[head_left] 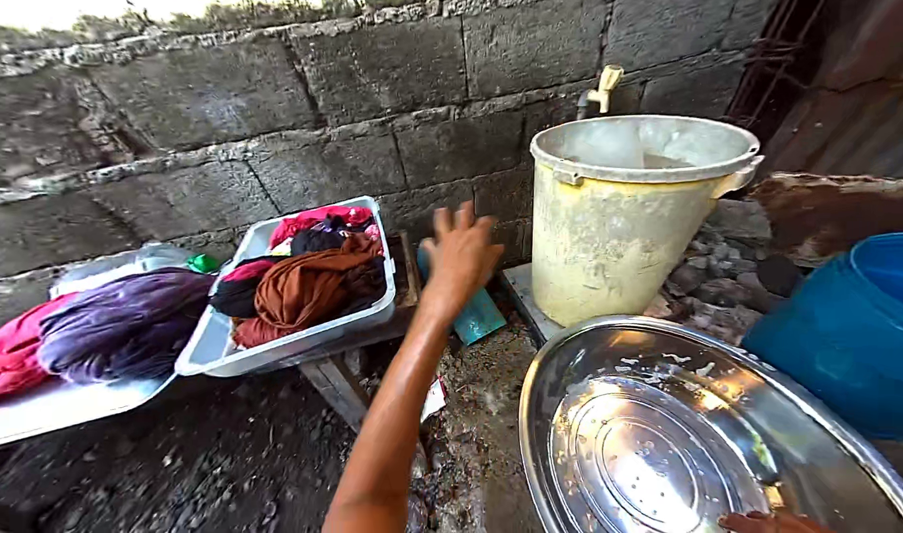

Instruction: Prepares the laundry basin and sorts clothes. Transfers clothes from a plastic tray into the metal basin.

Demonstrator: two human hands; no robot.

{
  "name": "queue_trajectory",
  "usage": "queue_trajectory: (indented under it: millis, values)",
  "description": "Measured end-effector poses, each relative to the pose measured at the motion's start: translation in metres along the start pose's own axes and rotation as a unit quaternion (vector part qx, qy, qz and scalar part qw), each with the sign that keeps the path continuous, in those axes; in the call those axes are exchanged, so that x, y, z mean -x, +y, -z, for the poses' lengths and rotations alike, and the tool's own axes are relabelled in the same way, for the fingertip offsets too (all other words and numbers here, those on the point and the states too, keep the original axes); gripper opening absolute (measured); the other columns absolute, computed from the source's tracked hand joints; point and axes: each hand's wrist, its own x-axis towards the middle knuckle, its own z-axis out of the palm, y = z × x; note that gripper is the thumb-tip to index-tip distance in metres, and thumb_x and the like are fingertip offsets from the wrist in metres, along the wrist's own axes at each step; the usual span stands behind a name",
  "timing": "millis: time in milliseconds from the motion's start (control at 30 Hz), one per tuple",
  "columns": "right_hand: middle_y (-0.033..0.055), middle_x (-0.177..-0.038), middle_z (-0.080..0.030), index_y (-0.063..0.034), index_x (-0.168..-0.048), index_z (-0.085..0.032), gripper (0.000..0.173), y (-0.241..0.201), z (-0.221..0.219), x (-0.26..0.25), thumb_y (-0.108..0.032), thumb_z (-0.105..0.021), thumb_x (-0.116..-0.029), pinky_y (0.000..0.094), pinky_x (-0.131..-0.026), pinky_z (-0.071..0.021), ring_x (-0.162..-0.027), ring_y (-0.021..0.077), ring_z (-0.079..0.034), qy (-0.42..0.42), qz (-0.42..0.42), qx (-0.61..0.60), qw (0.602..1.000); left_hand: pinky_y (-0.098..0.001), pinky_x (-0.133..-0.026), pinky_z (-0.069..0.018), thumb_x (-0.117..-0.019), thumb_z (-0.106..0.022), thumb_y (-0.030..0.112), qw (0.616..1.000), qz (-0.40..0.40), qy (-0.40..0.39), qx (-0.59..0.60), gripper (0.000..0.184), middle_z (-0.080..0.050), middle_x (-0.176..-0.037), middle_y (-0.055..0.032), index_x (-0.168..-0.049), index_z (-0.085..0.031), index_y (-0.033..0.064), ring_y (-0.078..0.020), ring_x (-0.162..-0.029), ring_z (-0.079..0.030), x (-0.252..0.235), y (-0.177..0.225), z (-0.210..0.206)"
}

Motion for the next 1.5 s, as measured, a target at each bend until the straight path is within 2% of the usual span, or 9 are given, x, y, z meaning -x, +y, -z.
queue_trajectory:
  millis: [133,233,300,600,967,1100,1200,1333,1500]
  values:
    - [0.0297,-0.135,-0.062,-0.0087,-0.146,-0.056,0.045,-0.002,-0.005,-0.024,-0.028,-0.057,-0.1056,0.0684,-0.104,-0.0437,-0.125,0.0509,-0.058,-0.034,-0.013,0.014,0.999,-0.098,-0.091,-0.0129,-0.0841,-0.082,0.046,0.979,0.16,-0.004,-0.129,0.074,-0.031,-0.16,-0.0327,-0.146,-0.056,0.0148,-0.0723,-0.141,-0.015,0.052,-0.141,0.056]
    - [0.0263,-0.135,-0.063,-0.0126,-0.146,-0.058,0.044,-0.011,-0.007,-0.032,-0.03,-0.057,-0.1057,0.0673,-0.103,-0.0446,-0.126,0.0487,-0.059,-0.058,-0.012,0.013,0.998,-0.0951,-0.091,-0.0198,-0.0699,-0.092,0.052,0.954,0.234,-0.105,-0.155,0.116,-0.019,-0.162,-0.0377,-0.162,-0.03,0.0179,-0.0747,-0.137,-0.02,0.07,-0.193,0.079]
    - [0.0274,-0.134,-0.064,-0.0103,-0.145,-0.059,0.043,-0.013,-0.008,-0.037,-0.029,-0.058,-0.1056,0.0677,-0.103,-0.0442,-0.125,0.0499,-0.059,-0.053,0.019,0.015,0.998,-0.0907,-0.09,-0.0294,-0.0703,-0.093,0.049,0.947,0.254,-0.116,-0.157,0.11,-0.025,-0.16,-0.0359,-0.16,-0.036,0.0182,-0.0707,-0.136,-0.026,0.075,-0.205,0.077]
    - [0.0272,-0.128,-0.067,-0.009,-0.142,-0.061,0.04,-0.008,-0.008,-0.023,-0.025,-0.058,-0.1053,0.0659,-0.102,-0.0461,-0.119,0.0489,-0.063,0.0,0.045,0.017,0.999,-0.0781,-0.09,-0.043,-0.0877,-0.078,0.025,0.957,0.277,0.013,-0.084,0.045,-0.064,-0.12,-0.0327,-0.126,-0.066,0.0046,-0.0563,-0.116,-0.058,0.076,-0.233,0.08]
    - [0.0264,-0.125,-0.068,-0.0102,-0.142,-0.061,0.04,0.004,-0.011,-0.015,-0.025,-0.059,-0.105,0.0655,-0.102,-0.0461,-0.118,0.049,-0.063,0.002,0.028,0.013,1.0,-0.0568,-0.094,-0.0506,-0.0792,-0.073,0.005,0.843,0.331,0.317,0.282,0.049,-0.062,-0.126,-0.0213,-0.126,-0.061,0.0035,-0.0317,-0.116,-0.06,0.064,-0.21,0.111]
    - [0.028,-0.124,-0.068,-0.0051,-0.141,-0.061,0.058,-0.014,-0.025,-0.038,-0.048,-0.061,-0.1015,0.0665,-0.106,-0.043,-0.12,0.0485,-0.062,-0.041,0.092,-0.036,0.994,-0.052,-0.096,-0.0529,-0.083,-0.078,0.018,0.869,0.312,0.272,0.272,0.058,-0.061,-0.129,-0.0189,-0.135,-0.056,0.0045,-0.0283,-0.118,-0.061,0.049,-0.2,0.118]
    - [0.0308,-0.141,-0.057,-0.01,-0.165,-0.023,0.097,-0.074,-0.04,-0.06,-0.058,-0.068,-0.0934,0.0668,-0.114,-0.036,-0.133,0.0485,-0.054,-0.105,0.113,-0.119,0.981,-0.0525,-0.095,-0.053,-0.079,-0.081,0.019,0.905,0.306,0.181,0.233,0.064,-0.061,-0.129,-0.019,-0.135,-0.054,0.0035,-0.0274,-0.116,-0.062,0.044,-0.19,0.102]
    - [0.0327,-0.159,-0.034,-0.0078,-0.165,0.009,0.097,-0.152,-0.083,-0.108,-0.019,-0.063,-0.1002,0.064,-0.115,-0.0359,-0.141,0.0481,-0.046,-0.028,0.117,-0.203,0.972,-0.0427,-0.094,-0.055,-0.084,-0.081,0.018,0.907,0.308,0.089,0.274,0.062,-0.063,-0.127,-0.0107,-0.138,-0.054,0.009,-0.0172,-0.109,-0.065,0.055,-0.165,0.08]
    - [0.0297,-0.149,-0.05,-0.0032,-0.165,-0.015,0.061,-0.183,-0.128,-0.136,-0.007,-0.037,-0.1073,0.0567,-0.108,-0.0461,-0.128,0.0452,-0.059,0.169,0.06,-0.243,0.953,-0.0396,-0.094,-0.057,-0.083,-0.077,0.015,0.907,0.233,0.186,0.297,0.062,-0.064,-0.127,-0.0089,-0.138,-0.052,0.0058,-0.0158,-0.111,-0.065,0.066,-0.184,0.077]
